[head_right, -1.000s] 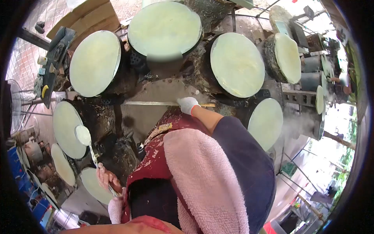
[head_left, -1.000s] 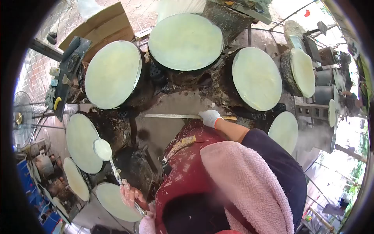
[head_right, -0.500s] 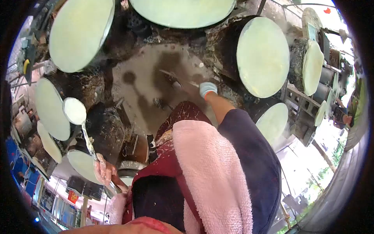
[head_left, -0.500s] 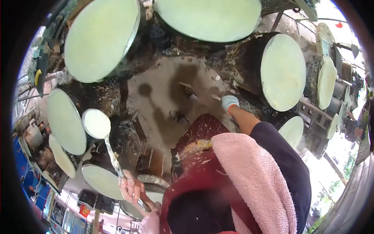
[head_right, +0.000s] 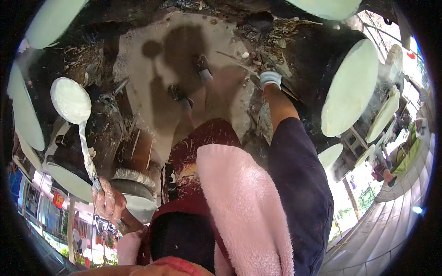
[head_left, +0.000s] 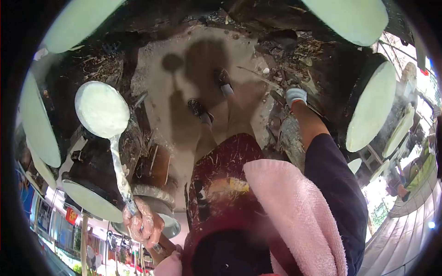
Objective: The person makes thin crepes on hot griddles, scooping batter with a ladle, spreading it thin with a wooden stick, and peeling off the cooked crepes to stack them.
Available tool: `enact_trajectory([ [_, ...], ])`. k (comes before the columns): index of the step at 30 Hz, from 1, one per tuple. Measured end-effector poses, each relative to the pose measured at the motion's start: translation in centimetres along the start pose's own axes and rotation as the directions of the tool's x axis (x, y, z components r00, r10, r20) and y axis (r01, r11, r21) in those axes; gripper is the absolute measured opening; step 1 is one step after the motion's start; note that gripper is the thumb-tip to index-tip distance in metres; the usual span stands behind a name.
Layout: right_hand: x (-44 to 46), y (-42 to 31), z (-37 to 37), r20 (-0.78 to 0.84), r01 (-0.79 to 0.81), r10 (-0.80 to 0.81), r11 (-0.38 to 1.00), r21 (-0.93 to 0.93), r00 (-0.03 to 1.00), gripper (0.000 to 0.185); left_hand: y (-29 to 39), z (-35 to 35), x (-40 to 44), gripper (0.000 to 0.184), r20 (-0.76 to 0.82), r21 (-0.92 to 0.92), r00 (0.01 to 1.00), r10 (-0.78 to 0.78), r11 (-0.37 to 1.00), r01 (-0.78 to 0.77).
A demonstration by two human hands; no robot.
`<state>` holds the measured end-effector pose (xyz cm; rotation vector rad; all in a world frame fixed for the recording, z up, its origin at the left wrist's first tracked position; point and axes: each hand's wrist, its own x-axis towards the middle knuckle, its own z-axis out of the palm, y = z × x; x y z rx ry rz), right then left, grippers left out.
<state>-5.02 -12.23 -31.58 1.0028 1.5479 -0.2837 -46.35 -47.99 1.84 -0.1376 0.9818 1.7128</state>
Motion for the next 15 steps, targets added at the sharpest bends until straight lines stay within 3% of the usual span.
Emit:
enact_trajectory([
  [1, 0.2, 0.0, -0.1, 0.020, 0.026, -0.025, 0.999, -0.036, 0.999, 0.027, 0.1, 0.2, 0.1, 0.016, -0.098, -0.230, 0.989, -0.112, 0.969, 0.087],
  [3, 1.1, 0.2, 0.2, 0.044, 0.055, -0.051, 0.994, -0.096, 0.998, 0.027, 0.1, 0.2, 0.4, 0.016, -0.094, -0.306, 0.981, -0.167, 0.943, 0.131],
  [8, 3.4, 0.7, 2.5, -0.005, 0.093, -0.094, 0.990, -0.102, 0.996, 0.027, 0.4, 0.0, 0.7, 0.017, -0.099, -0.341, 0.968, -0.231, 0.922, 0.185],
  [11, 5.4, 1.1, 4.6, -0.101, 0.005, -0.006, 1.000, -0.016, 0.995, 0.028, 0.4, -0.1, 0.6, 0.018, -0.093, -0.314, 0.963, -0.252, 0.925, 0.211],
  [15, 2.0, 0.1, 1.8, -0.109, -0.004, 0.000, 0.999, -0.045, 0.994, 0.025, 0.8, -0.6, 0.7, 0.018, -0.055, -0.310, 0.962, -0.269, 0.920, 0.240],
])
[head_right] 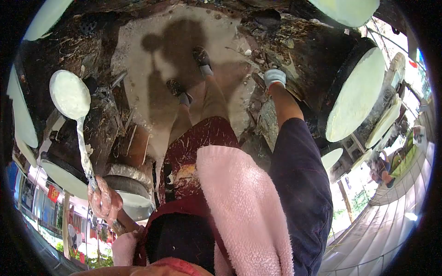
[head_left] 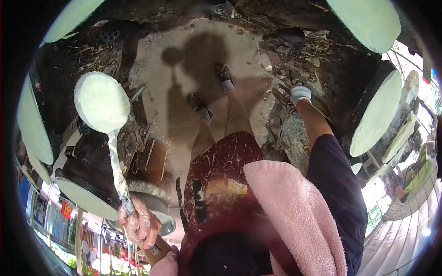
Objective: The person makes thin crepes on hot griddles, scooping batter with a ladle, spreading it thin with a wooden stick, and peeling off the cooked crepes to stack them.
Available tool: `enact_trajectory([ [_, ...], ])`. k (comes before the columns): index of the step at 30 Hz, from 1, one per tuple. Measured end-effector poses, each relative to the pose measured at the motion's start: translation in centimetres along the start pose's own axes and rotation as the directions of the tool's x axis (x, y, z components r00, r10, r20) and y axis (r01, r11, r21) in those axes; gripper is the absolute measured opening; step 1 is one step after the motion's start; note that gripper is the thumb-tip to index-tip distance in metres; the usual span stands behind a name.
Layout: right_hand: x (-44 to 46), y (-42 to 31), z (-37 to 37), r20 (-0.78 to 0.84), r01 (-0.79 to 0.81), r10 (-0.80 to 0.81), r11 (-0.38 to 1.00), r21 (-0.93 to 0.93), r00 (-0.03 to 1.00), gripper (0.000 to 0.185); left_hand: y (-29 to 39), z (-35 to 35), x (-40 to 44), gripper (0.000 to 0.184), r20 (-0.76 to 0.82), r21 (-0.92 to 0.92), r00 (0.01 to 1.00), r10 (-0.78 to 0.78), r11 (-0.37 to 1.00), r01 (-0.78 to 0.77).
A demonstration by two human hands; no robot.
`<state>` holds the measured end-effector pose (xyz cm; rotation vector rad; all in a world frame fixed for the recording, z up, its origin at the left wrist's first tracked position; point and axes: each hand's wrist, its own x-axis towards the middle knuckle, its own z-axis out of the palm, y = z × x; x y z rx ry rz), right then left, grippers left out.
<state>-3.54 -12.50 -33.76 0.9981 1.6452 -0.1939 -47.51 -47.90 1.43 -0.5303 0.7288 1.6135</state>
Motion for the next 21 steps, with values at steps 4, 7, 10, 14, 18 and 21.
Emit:
enact_trajectory([
  [4, -0.2, 0.3, -0.4, 0.051, 0.042, -0.043, 0.999, 0.014, 0.998, 0.024, 0.2, 0.0, 0.6, 0.020, 0.031, -0.095, 0.999, -0.019, 0.995, 0.022],
  [7, -0.4, 0.5, -0.8, 0.079, 0.061, -0.061, 0.998, -0.002, 0.995, 0.024, 0.2, 0.0, 0.7, 0.020, 0.026, -0.131, 0.999, -0.034, 0.991, 0.037],
  [10, -0.9, -0.5, -0.8, 0.051, 0.113, -0.112, 0.993, -0.017, 0.992, 0.025, 0.1, -0.2, 0.5, 0.021, 0.011, -0.152, 0.999, -0.047, 0.987, 0.048],
  [14, 0.9, -2.5, -1.6, -0.107, 0.263, -0.264, 0.964, -0.025, 0.959, 0.023, -0.1, -0.8, 0.1, 0.023, 0.005, -0.175, 0.999, -0.043, 0.984, 0.043],
  [18, 2.2, -6.8, -9.2, -0.297, 0.330, -0.378, 0.922, -0.200, 0.877, 0.021, -0.2, -1.2, -0.2, 0.023, -0.007, -0.215, 1.000, -0.028, 0.976, 0.026],
  [21, 5.2, -9.8, -15.2, -0.466, 0.196, -0.236, 0.972, -0.134, 0.853, 0.029, -0.4, -1.3, -0.4, 0.020, -0.010, -0.250, 1.000, -0.004, 0.968, 0.002],
])
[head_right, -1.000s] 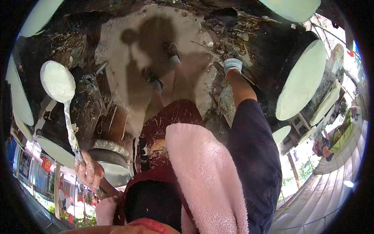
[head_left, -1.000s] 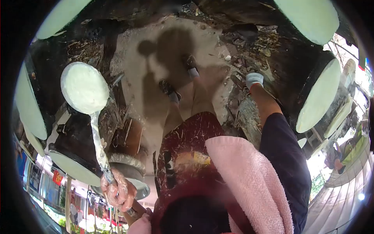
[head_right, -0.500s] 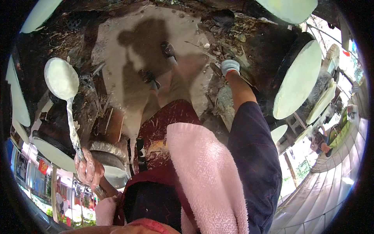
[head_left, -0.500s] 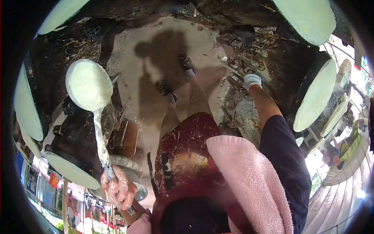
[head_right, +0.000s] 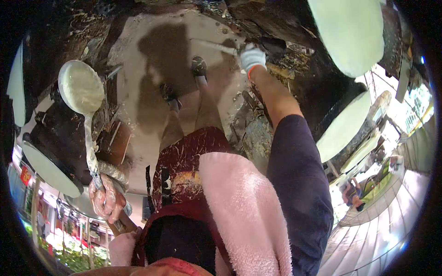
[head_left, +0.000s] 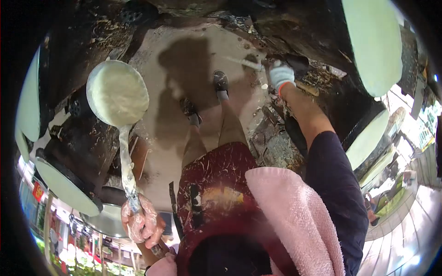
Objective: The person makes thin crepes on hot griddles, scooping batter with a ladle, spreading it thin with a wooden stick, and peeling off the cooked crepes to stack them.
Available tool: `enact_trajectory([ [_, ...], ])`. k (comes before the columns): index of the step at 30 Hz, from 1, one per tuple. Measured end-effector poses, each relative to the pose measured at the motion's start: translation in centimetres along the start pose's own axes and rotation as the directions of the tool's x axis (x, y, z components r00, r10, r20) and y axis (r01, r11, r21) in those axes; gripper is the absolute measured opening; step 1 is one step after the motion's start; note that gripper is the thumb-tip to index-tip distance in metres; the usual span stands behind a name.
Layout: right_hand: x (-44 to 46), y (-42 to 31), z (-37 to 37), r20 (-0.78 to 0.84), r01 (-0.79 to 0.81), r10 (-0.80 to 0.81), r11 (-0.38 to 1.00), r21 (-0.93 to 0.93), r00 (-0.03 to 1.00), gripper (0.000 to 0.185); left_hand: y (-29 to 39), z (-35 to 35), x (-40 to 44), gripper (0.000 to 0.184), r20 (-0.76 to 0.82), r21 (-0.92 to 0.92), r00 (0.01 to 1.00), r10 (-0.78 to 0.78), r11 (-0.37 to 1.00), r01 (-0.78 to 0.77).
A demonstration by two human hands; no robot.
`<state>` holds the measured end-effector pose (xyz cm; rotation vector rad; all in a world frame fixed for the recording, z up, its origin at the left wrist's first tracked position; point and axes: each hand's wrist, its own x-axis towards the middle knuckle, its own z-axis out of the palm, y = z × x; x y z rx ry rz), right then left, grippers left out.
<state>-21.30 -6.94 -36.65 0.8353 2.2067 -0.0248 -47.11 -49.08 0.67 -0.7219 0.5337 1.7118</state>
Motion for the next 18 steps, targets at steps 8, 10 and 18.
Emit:
enact_trajectory([
  [8, 6.4, 2.4, -5.5, 0.246, 0.152, -0.087, 0.953, -0.262, 0.965, 0.021, -0.3, -0.4, -0.5, 0.014, 0.019, -0.077, 0.999, 0.046, 0.996, -0.045],
  [10, 6.4, 2.6, -5.0, 0.225, 0.157, -0.099, 0.953, -0.257, 0.969, 0.021, -0.4, -0.4, -0.6, 0.013, 0.026, -0.084, 0.998, 0.057, 0.995, -0.055],
  [18, 6.8, 2.9, -4.3, 0.241, 0.211, -0.144, 0.936, -0.283, 0.960, 0.021, -0.7, -0.1, -0.2, 0.014, 0.069, -0.093, 0.997, 0.034, 0.995, -0.027],
])
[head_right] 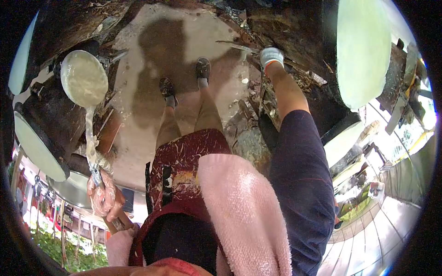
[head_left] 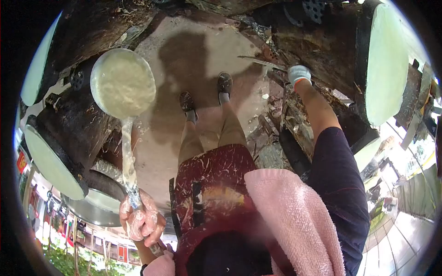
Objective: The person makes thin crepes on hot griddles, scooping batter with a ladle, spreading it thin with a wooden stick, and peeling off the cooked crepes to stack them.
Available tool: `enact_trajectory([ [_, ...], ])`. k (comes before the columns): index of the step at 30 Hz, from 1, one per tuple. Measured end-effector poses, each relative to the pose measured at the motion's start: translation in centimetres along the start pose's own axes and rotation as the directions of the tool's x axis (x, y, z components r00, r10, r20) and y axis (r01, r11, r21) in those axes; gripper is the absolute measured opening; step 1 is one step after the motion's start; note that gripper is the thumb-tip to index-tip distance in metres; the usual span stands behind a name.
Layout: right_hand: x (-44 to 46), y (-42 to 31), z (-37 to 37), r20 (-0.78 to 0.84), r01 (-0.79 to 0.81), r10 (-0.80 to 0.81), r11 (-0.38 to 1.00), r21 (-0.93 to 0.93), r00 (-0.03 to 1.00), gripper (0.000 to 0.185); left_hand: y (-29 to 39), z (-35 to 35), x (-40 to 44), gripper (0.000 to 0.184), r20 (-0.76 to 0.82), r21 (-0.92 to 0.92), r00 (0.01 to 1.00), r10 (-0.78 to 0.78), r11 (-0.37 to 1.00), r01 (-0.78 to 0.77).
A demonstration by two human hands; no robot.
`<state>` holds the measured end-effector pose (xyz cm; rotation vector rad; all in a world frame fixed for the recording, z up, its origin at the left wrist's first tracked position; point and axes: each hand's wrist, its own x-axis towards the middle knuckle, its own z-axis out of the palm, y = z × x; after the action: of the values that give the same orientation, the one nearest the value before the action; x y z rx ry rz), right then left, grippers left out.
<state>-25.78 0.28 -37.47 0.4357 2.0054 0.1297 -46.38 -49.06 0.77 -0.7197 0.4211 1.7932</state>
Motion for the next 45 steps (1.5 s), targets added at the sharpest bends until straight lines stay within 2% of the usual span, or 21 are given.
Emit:
enact_trajectory([
  [2, -0.3, 0.0, -0.4, -0.009, 0.018, -0.018, 1.000, 0.007, 1.000, 0.021, -0.2, 0.9, 0.3, 0.020, 0.017, 0.022, 1.000, -0.017, 1.000, 0.017],
  [8, -1.3, -0.3, -1.8, -0.018, 0.022, -0.022, 1.000, 0.003, 1.000, 0.022, -0.6, -1.1, -1.1, 0.011, -0.076, -0.075, 0.995, 0.065, 0.995, -0.071],
  [12, -1.8, -0.4, -2.7, 0.007, 0.024, -0.024, 1.000, -0.001, 1.000, 0.022, -0.1, -1.4, -0.7, 0.013, 0.014, 0.009, 0.998, 0.059, 0.998, -0.060],
  [14, -1.3, -0.3, -2.3, 0.033, 0.007, -0.007, 1.000, 0.008, 0.999, 0.022, -0.2, 0.1, -0.4, 0.014, -0.077, 0.028, 0.991, 0.109, 0.994, -0.107],
  [16, -0.7, 0.0, -1.9, 0.049, -0.015, 0.013, 1.000, 0.027, 0.999, 0.022, 0.5, -0.3, 0.3, 0.013, 0.037, 0.065, 0.999, 0.039, 0.997, -0.041],
  [20, -0.5, -0.2, -1.6, 0.040, -0.001, -0.001, 0.998, 0.059, 0.999, 0.022, 0.4, 0.5, -0.2, 0.011, -0.077, 0.060, 0.995, 0.063, 0.996, -0.059],
  [24, -2.3, -0.5, -2.6, 0.016, 0.043, -0.045, 0.994, 0.101, 0.999, 0.021, 0.8, 0.8, -0.5, 0.012, -0.078, 0.074, 0.997, -0.004, 0.997, 0.010],
  [27, -9.3, -3.4, -5.0, -0.015, -0.022, 0.028, 0.950, 0.311, 0.999, 0.021, 1.7, 0.9, 0.1, 0.013, -0.024, 0.107, 0.993, -0.113, 0.988, 0.115],
  [28, -8.4, -6.2, 0.1, -0.043, -0.183, 0.217, 0.901, 0.392, 0.975, 0.024, 2.1, 0.6, 0.2, 0.014, 0.008, 0.122, 0.986, -0.169, 0.978, 0.167],
  [29, -12.4, -7.3, -1.1, -0.066, -0.025, 0.060, 0.901, 0.433, 0.996, 0.028, 2.6, 0.3, 0.4, 0.014, 0.025, 0.139, 0.975, -0.221, 0.967, 0.216],
  [30, -15.3, -8.8, -0.7, -0.119, 0.022, 0.043, 0.869, 0.495, 0.992, 0.026, 3.2, -0.3, 0.0, 0.015, 0.010, 0.149, 0.963, -0.269, 0.953, 0.265],
  [31, -17.8, -10.5, 1.4, -0.147, 0.030, 0.090, 0.751, 0.660, 0.985, 0.023, 4.1, -1.9, -1.1, 0.018, -0.171, 0.214, 0.978, -0.119, 0.964, 0.155],
  [33, -24.1, -13.2, 3.7, -0.215, 0.083, 0.169, 0.568, 0.819, 0.962, 0.015, 6.1, -5.3, -3.1, 0.024, -0.468, 0.419, 0.856, 0.221, 0.908, -0.006],
  [35, -29.3, -15.9, 7.2, -0.281, 0.132, 0.402, 0.358, 0.924, 0.872, 0.018, 6.0, -3.5, -2.7, 0.027, -0.438, 0.552, 0.831, 0.344, 0.832, -0.053],
  [36, -31.3, -17.5, 9.4, -0.396, 0.261, 0.594, 0.303, 0.917, 0.700, 0.024, 3.9, -0.3, -1.8, 0.026, -0.321, 0.570, 0.911, 0.260, 0.821, -0.034],
  [38, -35.3, -18.6, 10.9, -0.175, 0.137, 0.816, 0.118, 0.984, 0.550, 0.031, 0.2, 4.2, -0.7, 0.026, -0.077, 0.600, 0.995, 0.065, 0.800, -0.006],
  [39, -36.8, -18.1, 11.2, 0.097, 0.212, 0.844, -0.242, 0.947, 0.528, 0.029, 0.2, 4.5, -0.5, 0.027, -0.043, 0.477, 0.996, -0.072, 0.875, 0.084],
  [40, -38.2, -17.6, 11.5, 0.353, 0.293, 0.770, -0.558, 0.776, 0.531, 0.027, 0.1, 4.4, -0.5, 0.028, -0.006, 0.445, 0.994, -0.105, 0.890, 0.097],
  [42, -38.3, -15.2, 13.3, 0.496, 0.530, 0.815, -0.575, 0.624, 0.300, 0.020, 0.0, 4.0, -0.5, 0.030, 0.071, 0.377, 0.984, -0.163, 0.918, 0.125],
  [43, -38.4, -13.9, 14.1, 0.486, 0.701, 0.815, -0.546, 0.459, 0.316, 0.017, -0.1, 4.2, -0.3, 0.030, 0.141, 0.347, 0.962, -0.234, 0.922, 0.173],
  [45, -37.9, -10.9, 15.3, 0.521, 0.886, 0.791, -0.444, 0.131, 0.320, 0.011, -0.8, 5.3, -0.9, 0.031, 0.061, 0.284, 0.978, -0.198, 0.943, 0.173],
])
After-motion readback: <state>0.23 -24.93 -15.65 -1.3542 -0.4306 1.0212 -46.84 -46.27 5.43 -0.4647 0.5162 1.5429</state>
